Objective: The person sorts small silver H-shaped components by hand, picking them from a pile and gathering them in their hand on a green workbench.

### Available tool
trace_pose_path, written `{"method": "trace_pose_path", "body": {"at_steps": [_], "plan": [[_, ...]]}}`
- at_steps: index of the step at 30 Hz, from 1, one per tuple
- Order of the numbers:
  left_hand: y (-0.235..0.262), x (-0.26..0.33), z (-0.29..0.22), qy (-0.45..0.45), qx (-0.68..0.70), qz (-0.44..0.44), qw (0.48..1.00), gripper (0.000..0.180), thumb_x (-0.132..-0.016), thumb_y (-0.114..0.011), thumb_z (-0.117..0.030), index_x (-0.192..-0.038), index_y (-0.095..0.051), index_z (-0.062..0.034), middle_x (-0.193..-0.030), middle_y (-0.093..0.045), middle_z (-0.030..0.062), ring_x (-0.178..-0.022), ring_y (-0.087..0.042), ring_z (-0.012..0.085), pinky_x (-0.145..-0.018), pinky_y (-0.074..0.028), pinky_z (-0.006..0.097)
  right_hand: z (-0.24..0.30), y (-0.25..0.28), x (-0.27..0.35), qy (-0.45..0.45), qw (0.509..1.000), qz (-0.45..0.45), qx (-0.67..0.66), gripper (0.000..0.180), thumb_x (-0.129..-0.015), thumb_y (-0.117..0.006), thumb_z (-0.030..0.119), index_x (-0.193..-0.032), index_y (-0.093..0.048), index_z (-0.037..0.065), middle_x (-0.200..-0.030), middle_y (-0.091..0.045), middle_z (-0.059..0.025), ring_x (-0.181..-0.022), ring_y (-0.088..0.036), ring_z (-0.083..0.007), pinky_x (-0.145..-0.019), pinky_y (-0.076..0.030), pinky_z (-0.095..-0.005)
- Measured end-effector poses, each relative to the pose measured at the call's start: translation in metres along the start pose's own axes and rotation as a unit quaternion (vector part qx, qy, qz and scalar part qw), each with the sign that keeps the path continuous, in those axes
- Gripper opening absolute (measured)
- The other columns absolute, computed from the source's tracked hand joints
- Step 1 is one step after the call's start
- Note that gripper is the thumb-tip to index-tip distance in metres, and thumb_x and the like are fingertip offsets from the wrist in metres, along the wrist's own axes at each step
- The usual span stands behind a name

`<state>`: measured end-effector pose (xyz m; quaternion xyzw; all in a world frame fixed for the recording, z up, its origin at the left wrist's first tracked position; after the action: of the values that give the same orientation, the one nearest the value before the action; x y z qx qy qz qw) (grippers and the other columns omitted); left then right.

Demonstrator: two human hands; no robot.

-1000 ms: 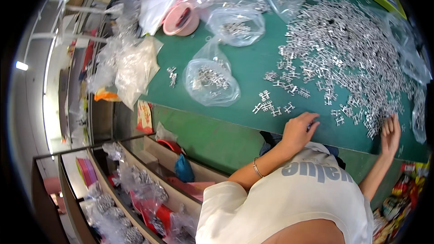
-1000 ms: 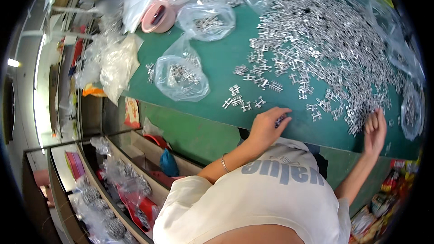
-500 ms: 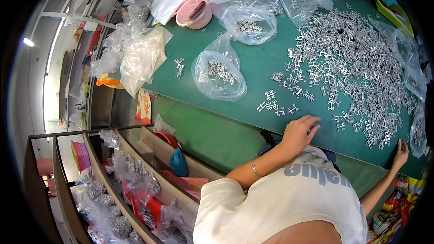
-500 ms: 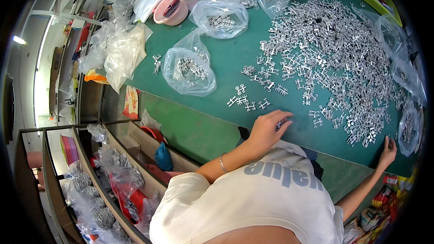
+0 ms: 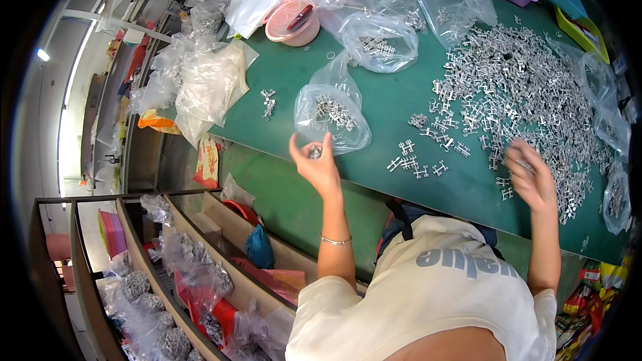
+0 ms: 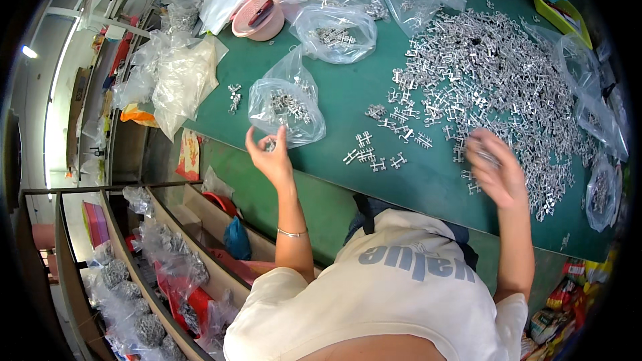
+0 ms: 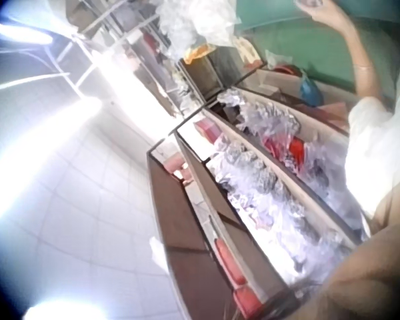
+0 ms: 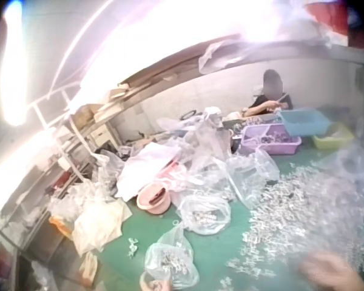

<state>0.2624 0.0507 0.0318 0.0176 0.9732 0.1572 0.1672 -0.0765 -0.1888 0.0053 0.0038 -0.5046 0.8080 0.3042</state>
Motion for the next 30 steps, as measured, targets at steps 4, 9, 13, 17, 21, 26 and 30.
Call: {"method": "trace_pose_path", "body": {"at_steps": [4, 9, 13, 17, 21, 26, 30], "plan": [[-0.007, -0.044, -0.001, -0.056, -0.100, -0.021, 0.993, 0.024, -0.073, -0.068, -0.013, -0.076, -0.059, 0.0085, -0.063, -0.059, 0.0098, -0.058, -0.052, 0.0168, -0.060, -0.043, 0.034, -0.053, -0.072, -0.081, -0.091, 0.978, -0.017, 0.186, 0.025, -0.087, -0.052, 0.013, -0.108, -0.052, -0.001, -0.086, -0.051, -0.0043, -0.065, -0.046, -0.0079, -0.045, -0.033, -0.0192], [-0.012, -0.108, 0.002, -0.082, -0.015, -0.116, 0.990, 0.021, -0.073, -0.066, -0.012, -0.069, -0.058, 0.0076, -0.063, -0.059, 0.0117, -0.056, -0.052, 0.0196, -0.059, -0.044, 0.033, -0.072, -0.110, -0.193, 0.081, 0.860, 0.065, 0.499, 0.026, -0.082, -0.054, 0.010, -0.106, -0.053, 0.000, -0.081, -0.055, -0.0052, -0.072, -0.053, -0.0144, -0.055, -0.042, -0.0274], [-0.019, -0.139, 0.017, -0.027, 0.040, -0.156, 0.987, 0.022, -0.073, -0.066, -0.013, -0.069, -0.058, 0.0083, -0.063, -0.058, 0.0118, -0.057, -0.052, 0.0196, -0.058, -0.044, 0.033, -0.104, -0.148, -0.235, 0.234, 0.658, 0.099, 0.709, 0.031, -0.077, -0.060, 0.013, -0.104, -0.051, 0.001, -0.091, -0.055, -0.0124, -0.087, -0.058, -0.0273, -0.070, -0.046, -0.0381], [-0.016, -0.157, 0.047, 0.019, 0.085, -0.205, 0.975, 0.023, -0.072, -0.067, -0.014, -0.070, -0.059, 0.0075, -0.064, -0.058, 0.0110, -0.057, -0.051, 0.0190, -0.057, -0.043, 0.034, -0.136, -0.169, -0.241, 0.252, 0.500, 0.124, 0.819, 0.037, -0.075, -0.063, 0.015, -0.107, -0.049, 0.003, -0.102, -0.050, -0.0123, -0.093, -0.054, -0.0283, -0.073, -0.047, -0.0392], [-0.023, -0.168, 0.059, 0.016, 0.075, -0.127, 0.989, 0.026, -0.072, -0.070, -0.017, -0.078, -0.060, 0.0066, -0.064, -0.057, 0.0087, -0.056, -0.050, 0.0168, -0.055, -0.043, 0.031, -0.139, -0.171, -0.237, 0.243, 0.482, 0.156, 0.827, 0.043, -0.072, -0.066, 0.017, -0.109, -0.048, 0.003, -0.106, -0.046, -0.0113, -0.096, -0.050, -0.0294, -0.076, -0.045, -0.0396], [-0.012, -0.140, 0.031, -0.026, 0.068, -0.106, 0.992, 0.040, -0.076, -0.070, -0.019, -0.101, -0.053, 0.0070, -0.069, -0.054, 0.0054, -0.056, -0.048, 0.0120, -0.052, -0.041, 0.026, -0.119, -0.161, -0.220, 0.325, 0.497, 0.157, 0.789, 0.051, -0.070, -0.068, 0.016, -0.115, -0.046, 0.002, -0.112, -0.046, -0.0123, -0.106, -0.043, -0.0311, -0.089, -0.038, -0.0386], [0.002, -0.086, 0.020, 0.079, 0.211, -0.055, 0.973, 0.027, -0.083, -0.062, -0.017, -0.099, -0.053, 0.0035, -0.077, -0.054, 0.0045, -0.058, -0.047, 0.0085, -0.045, -0.037, 0.019, -0.086, -0.151, -0.172, 0.346, 0.485, 0.103, 0.796, 0.049, -0.070, -0.069, 0.017, -0.113, -0.051, 0.003, -0.118, -0.046, -0.0118, -0.112, -0.040, -0.0296, -0.093, -0.034, -0.0398]]}}
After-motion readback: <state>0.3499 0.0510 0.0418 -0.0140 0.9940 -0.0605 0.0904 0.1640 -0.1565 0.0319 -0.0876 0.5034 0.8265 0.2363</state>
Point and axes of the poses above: each hand's wrist, its own x-axis away from the middle knuckle, its own y-axis out of the back of the hand, z = x × y, the point moved 10 cm from there along -x, towards the middle knuckle
